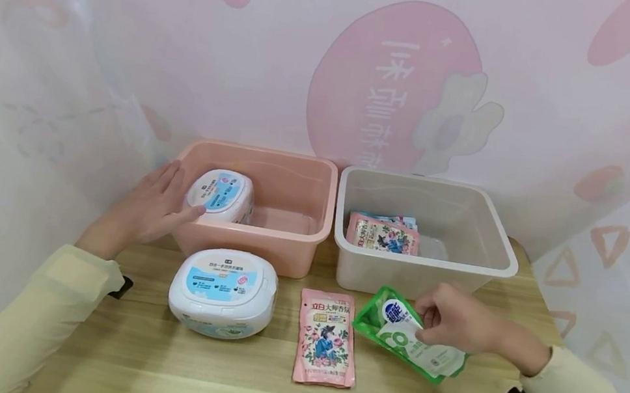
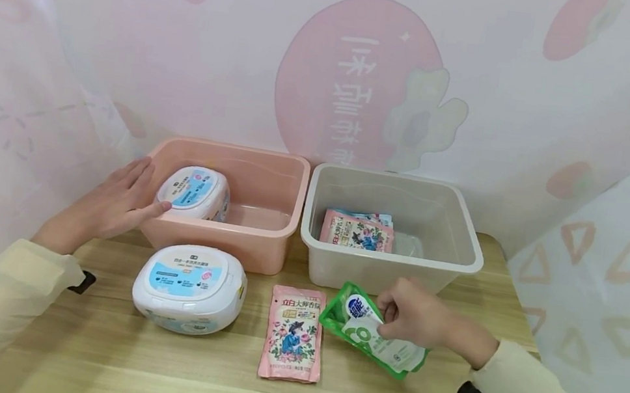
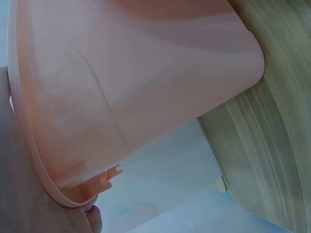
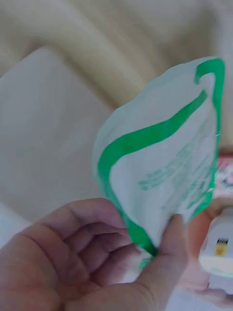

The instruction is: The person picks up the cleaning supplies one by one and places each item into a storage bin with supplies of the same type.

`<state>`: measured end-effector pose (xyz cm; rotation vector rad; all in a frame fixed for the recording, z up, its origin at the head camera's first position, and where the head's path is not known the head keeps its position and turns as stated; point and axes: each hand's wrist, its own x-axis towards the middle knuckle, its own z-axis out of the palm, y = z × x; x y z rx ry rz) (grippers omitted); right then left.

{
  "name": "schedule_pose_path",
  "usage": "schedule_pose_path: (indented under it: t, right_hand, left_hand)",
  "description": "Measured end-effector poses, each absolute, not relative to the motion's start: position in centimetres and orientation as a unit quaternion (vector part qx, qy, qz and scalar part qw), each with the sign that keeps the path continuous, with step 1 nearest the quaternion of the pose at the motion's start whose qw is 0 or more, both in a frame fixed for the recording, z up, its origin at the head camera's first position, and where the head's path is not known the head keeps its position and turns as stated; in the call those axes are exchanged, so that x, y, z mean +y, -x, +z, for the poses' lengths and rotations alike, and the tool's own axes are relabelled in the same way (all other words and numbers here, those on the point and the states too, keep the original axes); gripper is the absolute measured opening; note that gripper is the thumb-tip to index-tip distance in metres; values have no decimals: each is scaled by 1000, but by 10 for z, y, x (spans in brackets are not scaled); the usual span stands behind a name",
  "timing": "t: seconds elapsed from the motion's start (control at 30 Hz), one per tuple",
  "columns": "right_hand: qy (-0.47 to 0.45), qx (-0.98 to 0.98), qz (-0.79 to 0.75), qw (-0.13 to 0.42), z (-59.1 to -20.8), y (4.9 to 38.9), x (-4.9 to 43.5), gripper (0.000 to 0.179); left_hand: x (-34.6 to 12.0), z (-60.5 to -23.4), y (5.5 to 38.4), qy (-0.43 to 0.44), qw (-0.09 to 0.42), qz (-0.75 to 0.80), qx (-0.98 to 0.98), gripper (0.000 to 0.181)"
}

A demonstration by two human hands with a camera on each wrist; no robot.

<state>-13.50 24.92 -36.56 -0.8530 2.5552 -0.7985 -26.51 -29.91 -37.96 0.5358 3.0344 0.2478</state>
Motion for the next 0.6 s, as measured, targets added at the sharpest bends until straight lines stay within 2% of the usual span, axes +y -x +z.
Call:
schedule_pose_path:
  t: [0.33,0.6]
  right_hand:
    - [370,893,-207,151,-278,142,246,35]
    - [339,922,-143,120,-218,166,249,27]
  left_hand:
    - [-298,-378,265,-172,24,82,981,105]
    - [-297,-376,264,-174,25,88,981,106]
